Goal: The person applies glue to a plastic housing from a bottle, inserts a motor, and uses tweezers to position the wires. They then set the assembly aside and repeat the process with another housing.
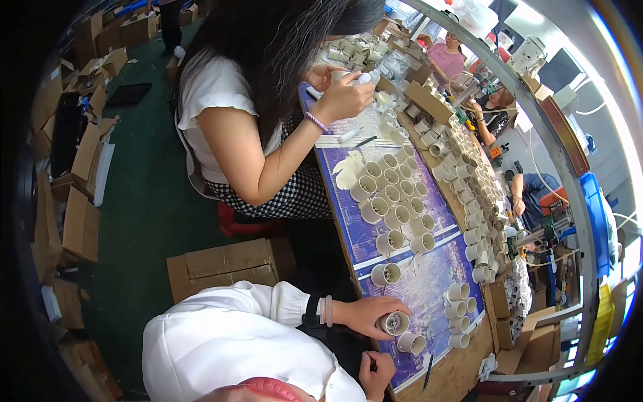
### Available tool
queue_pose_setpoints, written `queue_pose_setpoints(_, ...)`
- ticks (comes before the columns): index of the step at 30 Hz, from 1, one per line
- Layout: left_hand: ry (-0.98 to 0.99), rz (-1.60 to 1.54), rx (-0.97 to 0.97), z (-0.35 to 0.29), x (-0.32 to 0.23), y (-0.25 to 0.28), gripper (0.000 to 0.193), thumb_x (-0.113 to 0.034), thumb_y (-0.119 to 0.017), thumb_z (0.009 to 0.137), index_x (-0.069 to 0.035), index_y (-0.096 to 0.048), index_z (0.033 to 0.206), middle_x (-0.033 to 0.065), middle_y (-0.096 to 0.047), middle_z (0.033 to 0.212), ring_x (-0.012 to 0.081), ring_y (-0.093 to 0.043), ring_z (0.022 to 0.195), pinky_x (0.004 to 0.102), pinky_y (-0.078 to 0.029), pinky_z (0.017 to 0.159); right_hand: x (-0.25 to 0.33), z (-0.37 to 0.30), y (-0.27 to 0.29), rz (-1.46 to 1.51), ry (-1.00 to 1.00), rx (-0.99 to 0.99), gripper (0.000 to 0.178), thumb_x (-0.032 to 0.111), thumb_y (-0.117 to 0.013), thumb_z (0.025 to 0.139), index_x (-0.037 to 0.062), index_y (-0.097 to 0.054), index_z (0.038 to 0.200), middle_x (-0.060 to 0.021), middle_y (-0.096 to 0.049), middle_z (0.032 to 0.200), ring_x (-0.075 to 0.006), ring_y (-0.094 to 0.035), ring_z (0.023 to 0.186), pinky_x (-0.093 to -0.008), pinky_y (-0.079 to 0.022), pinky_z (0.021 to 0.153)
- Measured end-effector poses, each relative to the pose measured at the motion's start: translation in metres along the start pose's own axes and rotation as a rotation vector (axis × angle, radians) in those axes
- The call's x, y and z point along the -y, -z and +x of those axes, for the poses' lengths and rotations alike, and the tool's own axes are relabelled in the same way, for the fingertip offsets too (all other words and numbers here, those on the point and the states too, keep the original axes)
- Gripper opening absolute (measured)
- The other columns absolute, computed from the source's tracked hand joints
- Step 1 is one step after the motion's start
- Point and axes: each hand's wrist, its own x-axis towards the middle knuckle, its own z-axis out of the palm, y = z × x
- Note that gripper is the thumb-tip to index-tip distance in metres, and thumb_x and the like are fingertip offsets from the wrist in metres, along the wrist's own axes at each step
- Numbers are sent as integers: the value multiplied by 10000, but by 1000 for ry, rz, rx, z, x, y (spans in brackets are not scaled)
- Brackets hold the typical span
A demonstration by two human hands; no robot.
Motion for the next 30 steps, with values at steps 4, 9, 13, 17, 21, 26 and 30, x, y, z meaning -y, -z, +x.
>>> queue_pose_setpoints(4, -21, 18, -16, 0, -10, -3, 618, -223, -764, 731, -77, -481, 1260, 135, -568, 1135, 316, -560, 1061, 380, -444, 906, 8, 8, 10, -29, 111, 116, 71, 103, -640, 863, 31, -642, 861, -114, -594, 713, -225, -528, 568, -339, -413, 528)
queue_pose_setpoints(9, -40, -33, -2, 7, -27, 10, 631, -216, -768, 735, -69, -470, 1271, 128, -556, 1180, 285, -558, 1090, 361, -434, 937, 26, 19, 32, -49, 179, 100, 97, 104, -629, 890, 16, -649, 925, -172, -630, 786, -335, -589, 675, -397, -469, 615)
queue_pose_setpoints(13, 26, -136, -14, 9, -41, 13, 636, -197, -769, 738, -60, -461, 1277, 118, -552, 1205, 254, -550, 1116, 351, -427, 959, 25, 17, 45, -75, 176, -3, 82, 83, -646, 883, 12, -664, 919, -194, -635, 793, -372, -602, 707, -400, -483, 642)
queue_pose_setpoints(17, 74, -157, 4, 10, -45, 6, 636, -182, -769, 744, -53, -455, 1282, 106, -548, 1211, 231, -543, 1126, 344, -426, 961, 24, 13, 50, -110, 182, -36, 82, 83, -656, 877, 8, -658, 908, -193, -624, 774, -377, -590, 691, -408, -473, 627)
queue_pose_setpoints(21, 61, -156, 23, 10, -50, -1, 630, -172, -768, 748, -51, -455, 1280, 103, -543, 1214, 224, -539, 1129, 342, -425, 964, 27, 6, 56, -107, 215, -118, 80, 86, -665, 873, 11, -658, 900, -188, -614, 755, -374, -580, 667, -410, -466, 607)
queue_pose_setpoints(26, -28, -108, -14, 10, -51, -13, 611, -122, -772, 746, -63, -454, 1264, 77, -566, 1135, 160, -575, 1039, 304, -479, 875, 31, -4, 64, -160, 219, -186, 82, 86, -666, 873, 8, -662, 894, -185, -610, 743, -367, -576, 649, -412, -460, 584)
queue_pose_setpoints(30, -28, -130, 7, 11, -47, -17, 614, -125, -772, 744, -64, -455, 1266, 81, -561, 1147, 164, -570, 1053, 308, -476, 880, 15, -16, 61, -190, 174, -191, 88, 96, -661, 883, 8, -667, 890, -186, -610, 742, -362, -578, 646, -413, -460, 577)
